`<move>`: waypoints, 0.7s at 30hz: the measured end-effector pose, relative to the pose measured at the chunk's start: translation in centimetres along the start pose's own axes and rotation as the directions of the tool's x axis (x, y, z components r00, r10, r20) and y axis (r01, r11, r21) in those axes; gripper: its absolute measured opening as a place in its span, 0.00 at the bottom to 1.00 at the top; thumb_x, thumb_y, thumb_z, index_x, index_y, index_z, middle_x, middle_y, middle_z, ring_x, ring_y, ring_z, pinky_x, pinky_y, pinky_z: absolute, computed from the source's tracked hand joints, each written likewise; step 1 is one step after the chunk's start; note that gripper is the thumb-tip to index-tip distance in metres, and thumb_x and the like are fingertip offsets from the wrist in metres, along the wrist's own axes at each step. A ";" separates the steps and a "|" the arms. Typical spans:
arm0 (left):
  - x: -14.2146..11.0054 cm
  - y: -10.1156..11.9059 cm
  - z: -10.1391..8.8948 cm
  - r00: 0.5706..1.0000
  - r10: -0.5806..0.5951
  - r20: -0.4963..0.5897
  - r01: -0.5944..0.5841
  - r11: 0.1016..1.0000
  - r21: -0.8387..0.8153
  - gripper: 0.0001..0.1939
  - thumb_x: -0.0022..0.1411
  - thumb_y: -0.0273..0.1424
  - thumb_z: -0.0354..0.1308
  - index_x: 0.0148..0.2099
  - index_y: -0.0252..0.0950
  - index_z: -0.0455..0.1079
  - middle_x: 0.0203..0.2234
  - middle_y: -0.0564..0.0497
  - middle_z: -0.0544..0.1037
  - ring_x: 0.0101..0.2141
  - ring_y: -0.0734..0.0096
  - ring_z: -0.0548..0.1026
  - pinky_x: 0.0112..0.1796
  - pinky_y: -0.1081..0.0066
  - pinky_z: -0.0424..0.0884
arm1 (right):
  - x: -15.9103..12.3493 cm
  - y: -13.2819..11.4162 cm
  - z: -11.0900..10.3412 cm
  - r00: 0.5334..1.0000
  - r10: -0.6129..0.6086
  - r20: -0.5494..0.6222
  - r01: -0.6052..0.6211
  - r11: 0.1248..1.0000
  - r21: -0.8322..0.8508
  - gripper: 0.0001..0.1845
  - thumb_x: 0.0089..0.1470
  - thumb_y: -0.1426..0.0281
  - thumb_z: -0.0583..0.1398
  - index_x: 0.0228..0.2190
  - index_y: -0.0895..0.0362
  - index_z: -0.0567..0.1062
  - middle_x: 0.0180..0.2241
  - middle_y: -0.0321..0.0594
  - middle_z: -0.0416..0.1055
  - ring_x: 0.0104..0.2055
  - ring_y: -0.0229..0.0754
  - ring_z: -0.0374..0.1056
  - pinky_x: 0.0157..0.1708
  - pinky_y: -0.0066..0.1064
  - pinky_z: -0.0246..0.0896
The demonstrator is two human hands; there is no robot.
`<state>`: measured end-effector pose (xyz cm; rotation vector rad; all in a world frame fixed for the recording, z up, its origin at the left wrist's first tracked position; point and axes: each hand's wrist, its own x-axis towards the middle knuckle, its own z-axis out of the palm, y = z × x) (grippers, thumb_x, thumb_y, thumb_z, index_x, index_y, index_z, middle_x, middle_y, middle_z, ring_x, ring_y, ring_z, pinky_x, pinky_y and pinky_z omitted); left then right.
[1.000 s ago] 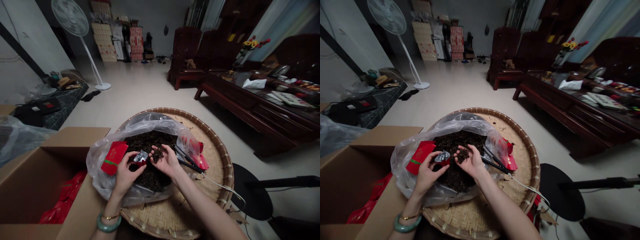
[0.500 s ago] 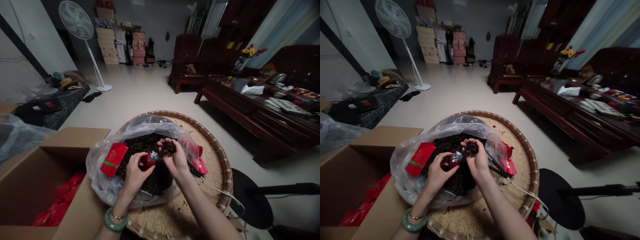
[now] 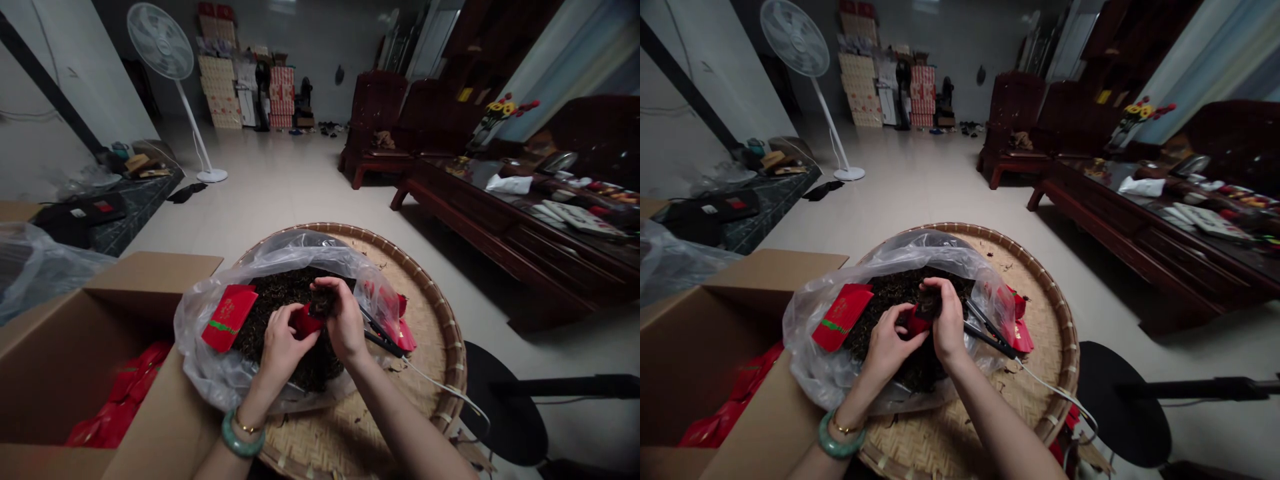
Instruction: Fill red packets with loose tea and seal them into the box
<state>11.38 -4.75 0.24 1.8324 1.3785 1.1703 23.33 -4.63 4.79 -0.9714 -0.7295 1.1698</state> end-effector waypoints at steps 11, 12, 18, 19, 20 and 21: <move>0.0 -1.0 -0.1 0.997 -0.078 0.010 0.078 0.996 -0.039 0.21 0.45 0.30 0.66 0.44 0.37 0.68 0.37 0.47 0.74 0.37 0.63 0.75 0.28 0.69 0.75 | -1.8 -0.9 -1.1 0.966 -0.079 0.247 0.138 0.962 -0.234 0.28 0.57 0.48 0.48 0.42 0.53 0.76 0.45 0.42 0.73 0.50 0.46 0.65 0.55 0.37 0.53; 0.0 -1.0 0.0 0.997 -0.072 0.010 0.072 0.997 -0.034 0.21 0.45 0.31 0.66 0.44 0.37 0.68 0.37 0.47 0.74 0.37 0.63 0.75 0.29 0.68 0.75 | -2.0 -1.1 -1.2 0.956 -0.069 0.285 0.145 0.956 -0.254 0.28 0.57 0.48 0.48 0.44 0.53 0.76 0.46 0.42 0.73 0.51 0.46 0.65 0.56 0.38 0.52; -0.2 -0.9 0.0 0.998 -0.060 0.019 0.061 0.994 -0.088 0.21 0.46 0.31 0.66 0.44 0.37 0.68 0.38 0.47 0.74 0.37 0.63 0.74 0.27 0.69 0.76 | -2.3 -2.3 -1.2 0.931 -0.165 0.325 0.238 0.950 -0.200 0.23 0.55 0.50 0.53 0.40 0.51 0.78 0.52 0.42 0.68 0.59 0.47 0.56 0.61 0.41 0.47; -0.3 -0.8 0.0 0.998 -0.062 0.007 0.062 0.994 -0.095 0.22 0.45 0.31 0.66 0.44 0.37 0.67 0.38 0.47 0.74 0.37 0.63 0.74 0.28 0.69 0.76 | -2.2 -2.3 -1.3 0.945 -0.182 0.274 0.234 0.956 -0.175 0.21 0.55 0.51 0.54 0.38 0.51 0.78 0.52 0.42 0.68 0.59 0.48 0.57 0.59 0.41 0.50; -0.3 -0.7 -0.1 0.998 -0.063 -0.011 0.062 0.993 -0.100 0.22 0.45 0.31 0.66 0.44 0.37 0.67 0.39 0.47 0.73 0.38 0.64 0.74 0.29 0.69 0.76 | -2.1 -2.4 -1.4 0.956 -0.193 0.220 0.231 0.959 -0.162 0.19 0.55 0.53 0.55 0.36 0.51 0.78 0.51 0.43 0.68 0.58 0.48 0.57 0.58 0.41 0.52; -0.4 -0.6 -0.2 0.998 -0.064 -0.029 0.061 0.993 -0.104 0.22 0.46 0.31 0.66 0.45 0.37 0.67 0.39 0.47 0.73 0.38 0.64 0.74 0.30 0.68 0.77 | -2.1 -2.5 -1.5 0.963 -0.200 0.178 0.231 0.958 -0.169 0.17 0.55 0.55 0.56 0.35 0.51 0.78 0.50 0.43 0.68 0.57 0.48 0.58 0.57 0.41 0.54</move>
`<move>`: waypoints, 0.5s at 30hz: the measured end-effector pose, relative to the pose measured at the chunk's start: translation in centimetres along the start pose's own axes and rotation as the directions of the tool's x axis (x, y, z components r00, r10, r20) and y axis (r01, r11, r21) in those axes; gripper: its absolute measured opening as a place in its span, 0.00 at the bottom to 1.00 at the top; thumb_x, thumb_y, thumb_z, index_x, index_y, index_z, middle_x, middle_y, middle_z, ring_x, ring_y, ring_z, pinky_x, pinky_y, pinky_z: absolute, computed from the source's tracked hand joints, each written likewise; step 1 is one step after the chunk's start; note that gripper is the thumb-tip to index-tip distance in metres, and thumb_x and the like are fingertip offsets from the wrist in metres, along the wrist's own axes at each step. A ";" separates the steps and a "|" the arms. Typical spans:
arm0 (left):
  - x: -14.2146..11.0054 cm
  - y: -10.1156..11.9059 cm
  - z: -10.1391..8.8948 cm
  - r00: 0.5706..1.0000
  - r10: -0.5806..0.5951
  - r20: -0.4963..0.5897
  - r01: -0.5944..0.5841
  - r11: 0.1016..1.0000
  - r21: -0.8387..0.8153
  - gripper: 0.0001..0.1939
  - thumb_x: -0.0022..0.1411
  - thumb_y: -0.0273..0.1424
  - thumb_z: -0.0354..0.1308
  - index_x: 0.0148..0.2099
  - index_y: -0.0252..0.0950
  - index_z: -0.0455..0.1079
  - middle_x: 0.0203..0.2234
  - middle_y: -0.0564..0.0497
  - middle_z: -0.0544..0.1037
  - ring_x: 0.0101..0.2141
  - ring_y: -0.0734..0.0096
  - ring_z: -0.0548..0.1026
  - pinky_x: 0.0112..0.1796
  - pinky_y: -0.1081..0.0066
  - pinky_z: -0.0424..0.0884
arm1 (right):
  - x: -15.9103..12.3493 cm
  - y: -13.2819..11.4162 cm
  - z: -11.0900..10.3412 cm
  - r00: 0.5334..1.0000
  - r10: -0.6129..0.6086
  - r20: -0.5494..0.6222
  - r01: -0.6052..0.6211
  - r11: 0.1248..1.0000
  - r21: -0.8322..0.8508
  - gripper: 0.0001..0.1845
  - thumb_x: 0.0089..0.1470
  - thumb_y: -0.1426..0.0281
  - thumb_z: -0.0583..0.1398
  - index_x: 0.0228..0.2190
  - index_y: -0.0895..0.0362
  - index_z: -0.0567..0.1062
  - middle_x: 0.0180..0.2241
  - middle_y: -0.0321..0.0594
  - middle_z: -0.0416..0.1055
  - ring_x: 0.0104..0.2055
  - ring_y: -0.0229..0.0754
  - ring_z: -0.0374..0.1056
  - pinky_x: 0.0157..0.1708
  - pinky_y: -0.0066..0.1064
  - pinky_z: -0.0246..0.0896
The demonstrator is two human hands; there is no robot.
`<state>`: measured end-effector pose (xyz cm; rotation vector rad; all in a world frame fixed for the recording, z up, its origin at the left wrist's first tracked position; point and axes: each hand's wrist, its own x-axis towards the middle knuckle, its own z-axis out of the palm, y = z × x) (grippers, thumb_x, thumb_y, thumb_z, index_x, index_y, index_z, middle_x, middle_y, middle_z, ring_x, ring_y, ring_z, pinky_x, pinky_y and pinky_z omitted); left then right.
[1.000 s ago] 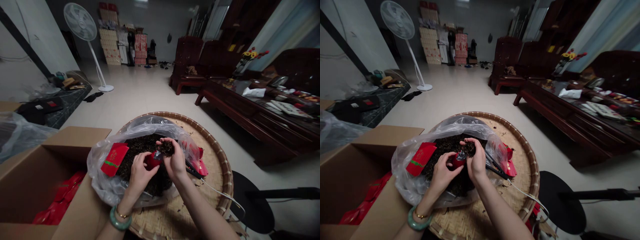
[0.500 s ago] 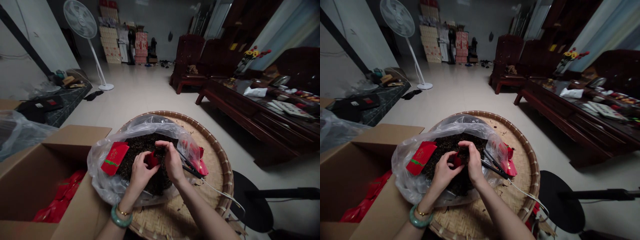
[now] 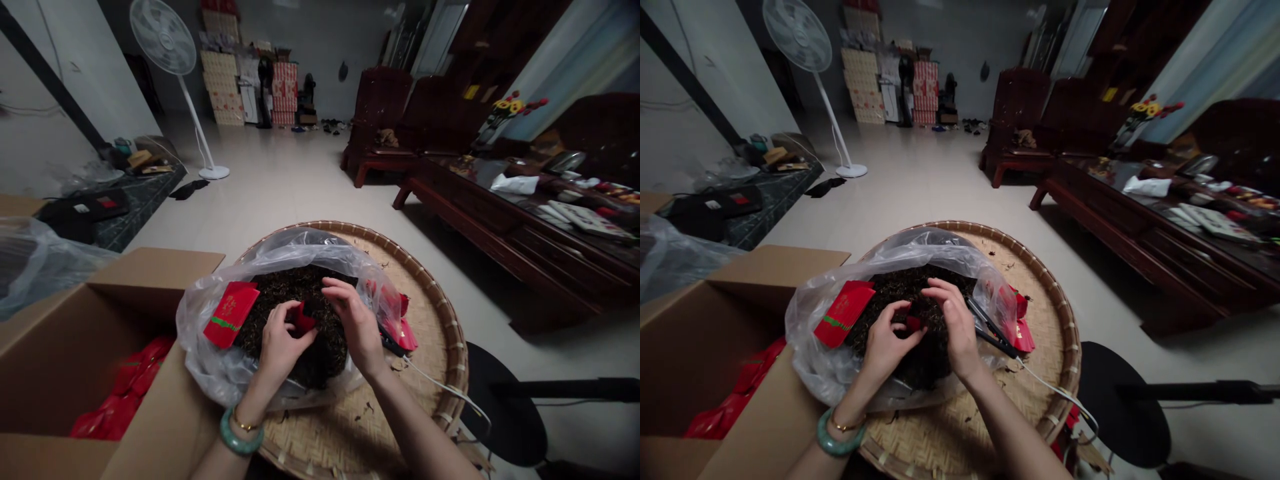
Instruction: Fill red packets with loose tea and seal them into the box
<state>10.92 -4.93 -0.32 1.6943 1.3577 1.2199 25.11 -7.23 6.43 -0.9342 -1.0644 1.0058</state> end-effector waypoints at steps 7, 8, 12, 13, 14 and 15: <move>-0.1 0.1 -0.3 1.000 0.007 -0.028 -0.007 1.000 -0.016 0.20 0.47 0.31 0.65 0.44 0.37 0.66 0.38 0.48 0.73 0.38 0.65 0.74 0.32 0.68 0.77 | -0.9 0.5 -0.4 0.993 0.062 0.096 -0.037 0.969 -0.244 0.19 0.45 0.72 0.64 0.42 0.50 0.76 0.47 0.44 0.64 0.46 0.45 0.64 0.39 0.33 0.67; -0.1 0.1 -0.3 0.999 0.007 -0.034 -0.007 1.000 -0.015 0.20 0.47 0.31 0.65 0.44 0.37 0.66 0.38 0.48 0.73 0.38 0.65 0.74 0.32 0.68 0.77 | -1.1 0.8 -0.4 0.990 0.065 0.126 -0.028 0.961 -0.275 0.22 0.43 0.73 0.64 0.43 0.49 0.75 0.47 0.44 0.63 0.42 0.43 0.65 0.35 0.31 0.68; -0.2 0.0 -0.1 0.999 0.024 -0.042 -0.023 1.000 0.010 0.20 0.46 0.28 0.64 0.43 0.37 0.67 0.39 0.48 0.72 0.39 0.64 0.74 0.32 0.68 0.77 | -1.4 1.9 -0.1 0.995 0.054 0.088 -0.024 0.948 -0.318 0.14 0.45 0.74 0.63 0.36 0.50 0.78 0.39 0.41 0.65 0.31 0.37 0.65 0.29 0.29 0.66; -0.3 0.0 0.0 0.998 0.034 -0.044 -0.033 0.999 0.016 0.19 0.46 0.27 0.63 0.43 0.37 0.67 0.39 0.48 0.72 0.39 0.64 0.73 0.32 0.68 0.76 | -1.4 2.0 -0.1 0.997 0.052 0.060 -0.030 0.948 -0.318 0.11 0.45 0.74 0.63 0.33 0.50 0.79 0.36 0.41 0.65 0.31 0.37 0.65 0.29 0.29 0.66; -0.3 0.0 0.1 0.998 0.043 -0.045 -0.042 0.999 0.021 0.19 0.46 0.27 0.63 0.43 0.37 0.67 0.38 0.48 0.72 0.39 0.64 0.73 0.32 0.68 0.76 | -1.3 2.1 -0.1 0.998 0.045 0.041 -0.030 0.946 -0.324 0.09 0.46 0.74 0.63 0.31 0.51 0.79 0.35 0.40 0.66 0.32 0.38 0.65 0.29 0.29 0.67; -0.3 0.0 0.1 0.998 0.051 -0.044 -0.050 0.998 0.026 0.18 0.47 0.27 0.63 0.43 0.37 0.67 0.38 0.48 0.72 0.39 0.64 0.73 0.32 0.68 0.76 | -1.2 2.0 -0.2 0.999 0.035 0.033 -0.022 0.942 -0.336 0.08 0.46 0.74 0.63 0.30 0.51 0.79 0.33 0.40 0.67 0.32 0.40 0.66 0.29 0.29 0.67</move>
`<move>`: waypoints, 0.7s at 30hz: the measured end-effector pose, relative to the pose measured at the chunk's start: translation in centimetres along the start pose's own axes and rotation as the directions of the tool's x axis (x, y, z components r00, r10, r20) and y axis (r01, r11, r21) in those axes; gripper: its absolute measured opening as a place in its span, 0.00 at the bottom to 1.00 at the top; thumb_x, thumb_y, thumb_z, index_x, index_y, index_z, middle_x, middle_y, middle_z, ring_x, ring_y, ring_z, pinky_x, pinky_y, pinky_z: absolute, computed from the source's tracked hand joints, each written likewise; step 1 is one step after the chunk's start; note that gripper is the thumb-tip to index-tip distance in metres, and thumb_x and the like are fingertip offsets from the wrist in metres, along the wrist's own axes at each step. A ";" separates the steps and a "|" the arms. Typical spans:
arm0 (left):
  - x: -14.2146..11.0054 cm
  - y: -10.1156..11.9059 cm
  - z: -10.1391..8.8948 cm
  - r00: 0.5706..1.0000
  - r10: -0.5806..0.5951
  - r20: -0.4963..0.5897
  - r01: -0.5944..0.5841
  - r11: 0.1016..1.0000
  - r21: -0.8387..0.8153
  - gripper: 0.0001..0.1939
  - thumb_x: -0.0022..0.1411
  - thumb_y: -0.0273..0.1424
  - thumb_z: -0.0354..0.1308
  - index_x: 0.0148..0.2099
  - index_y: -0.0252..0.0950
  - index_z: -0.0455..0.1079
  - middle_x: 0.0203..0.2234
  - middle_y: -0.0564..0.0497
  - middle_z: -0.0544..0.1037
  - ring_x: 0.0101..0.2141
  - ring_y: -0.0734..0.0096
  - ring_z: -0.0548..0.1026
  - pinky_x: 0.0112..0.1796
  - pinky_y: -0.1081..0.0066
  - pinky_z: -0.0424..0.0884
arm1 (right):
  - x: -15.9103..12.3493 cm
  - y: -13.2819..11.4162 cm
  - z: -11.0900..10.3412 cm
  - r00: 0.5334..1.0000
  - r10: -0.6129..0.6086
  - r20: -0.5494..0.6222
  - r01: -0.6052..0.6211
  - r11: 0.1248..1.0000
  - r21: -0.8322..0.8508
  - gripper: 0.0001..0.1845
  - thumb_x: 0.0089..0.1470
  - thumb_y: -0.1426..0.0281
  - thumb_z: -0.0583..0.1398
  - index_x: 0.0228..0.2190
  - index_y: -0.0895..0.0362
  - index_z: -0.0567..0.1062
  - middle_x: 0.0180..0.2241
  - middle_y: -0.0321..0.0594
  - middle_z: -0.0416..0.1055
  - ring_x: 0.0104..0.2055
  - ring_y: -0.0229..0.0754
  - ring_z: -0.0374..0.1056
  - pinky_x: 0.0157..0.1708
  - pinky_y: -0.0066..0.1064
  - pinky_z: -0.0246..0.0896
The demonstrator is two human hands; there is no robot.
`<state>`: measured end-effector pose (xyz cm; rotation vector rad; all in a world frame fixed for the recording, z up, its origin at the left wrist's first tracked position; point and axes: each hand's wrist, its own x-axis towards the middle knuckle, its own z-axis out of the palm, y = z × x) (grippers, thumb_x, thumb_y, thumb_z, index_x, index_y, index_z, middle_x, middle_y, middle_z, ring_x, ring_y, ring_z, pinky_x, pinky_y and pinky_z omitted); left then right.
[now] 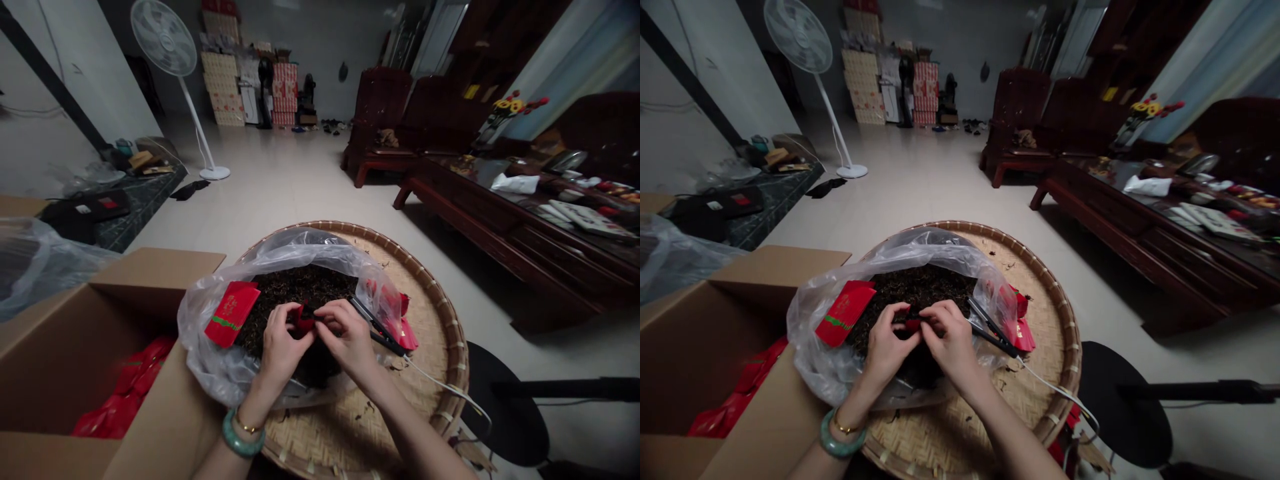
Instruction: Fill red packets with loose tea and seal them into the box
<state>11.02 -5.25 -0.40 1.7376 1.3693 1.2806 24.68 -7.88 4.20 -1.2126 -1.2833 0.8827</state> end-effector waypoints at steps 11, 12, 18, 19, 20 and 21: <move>-0.1 0.0 0.1 1.000 0.028 -0.001 -0.028 0.999 0.021 0.20 0.47 0.30 0.65 0.43 0.38 0.65 0.37 0.48 0.72 0.38 0.63 0.73 0.30 0.69 0.75 | 1.0 -1.9 -0.7 0.992 -0.111 0.052 0.113 0.993 -0.030 0.11 0.49 0.75 0.61 0.33 0.50 0.80 0.35 0.40 0.71 0.29 0.38 0.65 0.28 0.29 0.62; -0.1 0.0 0.1 1.000 0.027 -0.003 -0.027 0.999 0.021 0.20 0.47 0.30 0.65 0.44 0.38 0.65 0.37 0.48 0.71 0.38 0.63 0.73 0.30 0.69 0.76 | 1.0 -1.9 -0.7 0.994 -0.099 0.054 0.101 0.995 -0.023 0.11 0.49 0.75 0.61 0.33 0.50 0.80 0.35 0.40 0.71 0.29 0.38 0.65 0.28 0.30 0.62; -0.3 -0.1 0.0 0.998 0.067 0.003 -0.067 0.996 0.051 0.22 0.46 0.26 0.62 0.46 0.38 0.64 0.39 0.47 0.70 0.39 0.63 0.72 0.32 0.67 0.75 | 1.2 -0.9 -0.5 0.994 -0.051 0.094 0.062 0.991 -0.119 0.28 0.42 0.70 0.67 0.48 0.48 0.73 0.49 0.43 0.67 0.49 0.49 0.62 0.48 0.39 0.60; -0.3 -0.1 0.0 0.996 0.085 0.010 -0.085 0.994 0.072 0.22 0.46 0.24 0.61 0.46 0.37 0.64 0.39 0.47 0.70 0.39 0.62 0.72 0.32 0.67 0.75 | 1.3 -0.7 -0.3 0.989 -0.043 0.145 0.063 0.989 -0.136 0.30 0.41 0.69 0.68 0.49 0.48 0.72 0.49 0.43 0.67 0.50 0.49 0.62 0.50 0.42 0.57; -0.3 0.0 0.0 0.995 0.102 0.016 -0.103 0.990 0.095 0.22 0.47 0.24 0.61 0.46 0.37 0.64 0.39 0.46 0.71 0.39 0.61 0.72 0.34 0.65 0.74 | 1.4 -0.5 -0.1 0.982 -0.039 0.185 0.068 0.986 -0.149 0.29 0.41 0.69 0.68 0.48 0.48 0.72 0.46 0.42 0.69 0.48 0.49 0.63 0.51 0.43 0.56; -0.3 0.0 0.0 0.993 0.114 0.021 -0.116 0.987 0.116 0.22 0.47 0.25 0.61 0.47 0.37 0.64 0.39 0.46 0.71 0.39 0.61 0.72 0.36 0.64 0.74 | 1.5 -0.4 0.2 0.977 -0.042 0.208 0.077 0.984 -0.161 0.26 0.42 0.69 0.67 0.46 0.48 0.74 0.43 0.41 0.71 0.46 0.49 0.64 0.51 0.43 0.56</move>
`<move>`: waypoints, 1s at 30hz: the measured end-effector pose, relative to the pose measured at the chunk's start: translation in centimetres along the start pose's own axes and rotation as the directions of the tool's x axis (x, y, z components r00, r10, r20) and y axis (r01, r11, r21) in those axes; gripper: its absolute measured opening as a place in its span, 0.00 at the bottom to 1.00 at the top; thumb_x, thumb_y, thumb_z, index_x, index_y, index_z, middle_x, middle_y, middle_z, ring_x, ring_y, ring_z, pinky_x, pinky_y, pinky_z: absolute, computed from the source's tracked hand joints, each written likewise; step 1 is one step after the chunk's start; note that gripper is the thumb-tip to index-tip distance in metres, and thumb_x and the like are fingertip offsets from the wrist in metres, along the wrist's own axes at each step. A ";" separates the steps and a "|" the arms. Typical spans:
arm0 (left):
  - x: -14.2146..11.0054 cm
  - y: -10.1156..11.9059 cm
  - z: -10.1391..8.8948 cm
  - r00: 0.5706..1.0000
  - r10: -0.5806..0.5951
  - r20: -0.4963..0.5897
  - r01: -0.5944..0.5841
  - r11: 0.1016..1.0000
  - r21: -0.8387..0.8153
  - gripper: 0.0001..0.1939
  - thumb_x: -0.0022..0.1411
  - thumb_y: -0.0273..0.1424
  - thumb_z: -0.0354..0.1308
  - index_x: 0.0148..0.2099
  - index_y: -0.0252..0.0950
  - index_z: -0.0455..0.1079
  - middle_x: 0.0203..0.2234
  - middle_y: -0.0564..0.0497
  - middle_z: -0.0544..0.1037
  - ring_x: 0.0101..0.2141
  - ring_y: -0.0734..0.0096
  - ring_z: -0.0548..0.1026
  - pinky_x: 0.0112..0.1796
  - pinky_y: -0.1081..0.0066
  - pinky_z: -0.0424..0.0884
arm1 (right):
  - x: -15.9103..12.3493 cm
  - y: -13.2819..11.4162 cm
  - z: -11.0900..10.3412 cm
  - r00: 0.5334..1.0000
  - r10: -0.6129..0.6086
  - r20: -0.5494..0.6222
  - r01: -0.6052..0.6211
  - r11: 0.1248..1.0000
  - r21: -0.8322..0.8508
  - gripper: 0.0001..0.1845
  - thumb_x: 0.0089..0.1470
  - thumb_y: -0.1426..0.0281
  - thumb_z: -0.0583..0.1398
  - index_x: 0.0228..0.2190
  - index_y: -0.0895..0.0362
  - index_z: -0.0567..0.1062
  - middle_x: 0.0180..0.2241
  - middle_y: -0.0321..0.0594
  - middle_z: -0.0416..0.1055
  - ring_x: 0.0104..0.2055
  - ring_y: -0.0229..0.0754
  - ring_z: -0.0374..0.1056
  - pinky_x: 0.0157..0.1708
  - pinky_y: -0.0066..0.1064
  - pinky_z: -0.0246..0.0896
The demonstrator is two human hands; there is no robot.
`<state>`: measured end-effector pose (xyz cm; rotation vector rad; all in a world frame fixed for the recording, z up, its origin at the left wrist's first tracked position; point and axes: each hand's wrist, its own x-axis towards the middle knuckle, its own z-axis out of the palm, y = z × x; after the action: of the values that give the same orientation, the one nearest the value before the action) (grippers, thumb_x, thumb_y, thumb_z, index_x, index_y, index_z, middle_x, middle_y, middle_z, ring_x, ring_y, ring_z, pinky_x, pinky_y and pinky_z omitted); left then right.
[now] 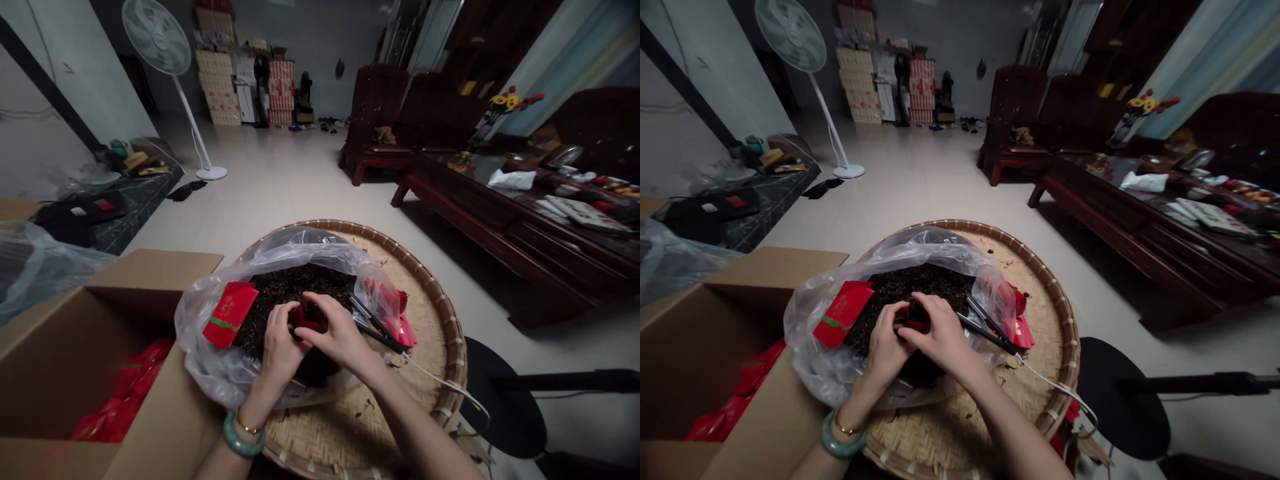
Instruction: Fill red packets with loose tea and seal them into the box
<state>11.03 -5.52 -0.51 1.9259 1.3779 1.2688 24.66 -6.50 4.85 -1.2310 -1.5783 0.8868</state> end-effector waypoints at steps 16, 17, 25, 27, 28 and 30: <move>0.4 0.4 -0.5 0.999 0.052 0.003 -0.052 0.997 0.061 0.21 0.50 0.27 0.60 0.48 0.37 0.65 0.41 0.45 0.71 0.42 0.60 0.71 0.43 0.60 0.71 | -0.8 -0.3 -0.5 0.991 -0.135 -0.020 0.126 0.958 -0.258 0.09 0.52 0.74 0.60 0.37 0.55 0.73 0.36 0.41 0.71 0.38 0.43 0.67 0.39 0.34 0.64; 0.4 0.5 -0.5 0.998 0.059 -0.005 -0.059 0.997 0.055 0.20 0.51 0.26 0.60 0.48 0.37 0.65 0.41 0.45 0.71 0.42 0.60 0.71 0.43 0.60 0.71 | -0.9 -0.1 -0.3 0.989 -0.146 -0.015 0.137 0.956 -0.261 0.09 0.53 0.74 0.59 0.38 0.55 0.73 0.36 0.42 0.71 0.39 0.42 0.68 0.39 0.34 0.65; 0.6 1.6 -0.9 0.975 0.217 -0.052 -0.214 0.975 0.053 0.25 0.55 0.23 0.56 0.55 0.38 0.60 0.45 0.45 0.72 0.46 0.61 0.70 0.47 0.58 0.69 | -1.0 0.3 0.4 0.971 -0.228 -0.067 0.205 0.946 -0.251 0.11 0.55 0.77 0.55 0.40 0.55 0.71 0.39 0.42 0.72 0.41 0.42 0.69 0.41 0.33 0.67; 0.6 1.5 -1.0 0.960 0.279 -0.035 -0.277 0.960 0.049 0.27 0.57 0.22 0.55 0.58 0.39 0.57 0.46 0.45 0.72 0.48 0.61 0.69 0.49 0.58 0.68 | -1.0 0.3 0.4 0.969 -0.232 -0.085 0.205 0.947 -0.248 0.09 0.55 0.77 0.55 0.37 0.55 0.71 0.38 0.43 0.71 0.40 0.41 0.69 0.39 0.32 0.67; 0.6 1.4 -0.9 0.954 0.299 -0.026 -0.297 0.954 0.044 0.28 0.57 0.22 0.55 0.59 0.40 0.56 0.47 0.45 0.72 0.49 0.61 0.69 0.49 0.58 0.68 | -1.0 0.4 0.4 0.970 -0.229 -0.085 0.202 0.947 -0.248 0.08 0.54 0.77 0.55 0.35 0.55 0.71 0.38 0.43 0.71 0.40 0.41 0.69 0.38 0.32 0.68; 0.5 1.1 -0.9 0.951 0.309 -0.014 -0.308 0.951 0.035 0.28 0.58 0.22 0.54 0.60 0.40 0.55 0.48 0.44 0.71 0.49 0.61 0.69 0.50 0.57 0.68 | -1.1 0.5 0.4 0.972 -0.223 -0.074 0.198 0.947 -0.254 0.07 0.54 0.77 0.56 0.35 0.55 0.71 0.38 0.43 0.71 0.40 0.41 0.69 0.39 0.32 0.68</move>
<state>10.82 -5.61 1.04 2.2225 1.1423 1.4146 24.49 -7.45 4.01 -1.2269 -1.7361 0.4950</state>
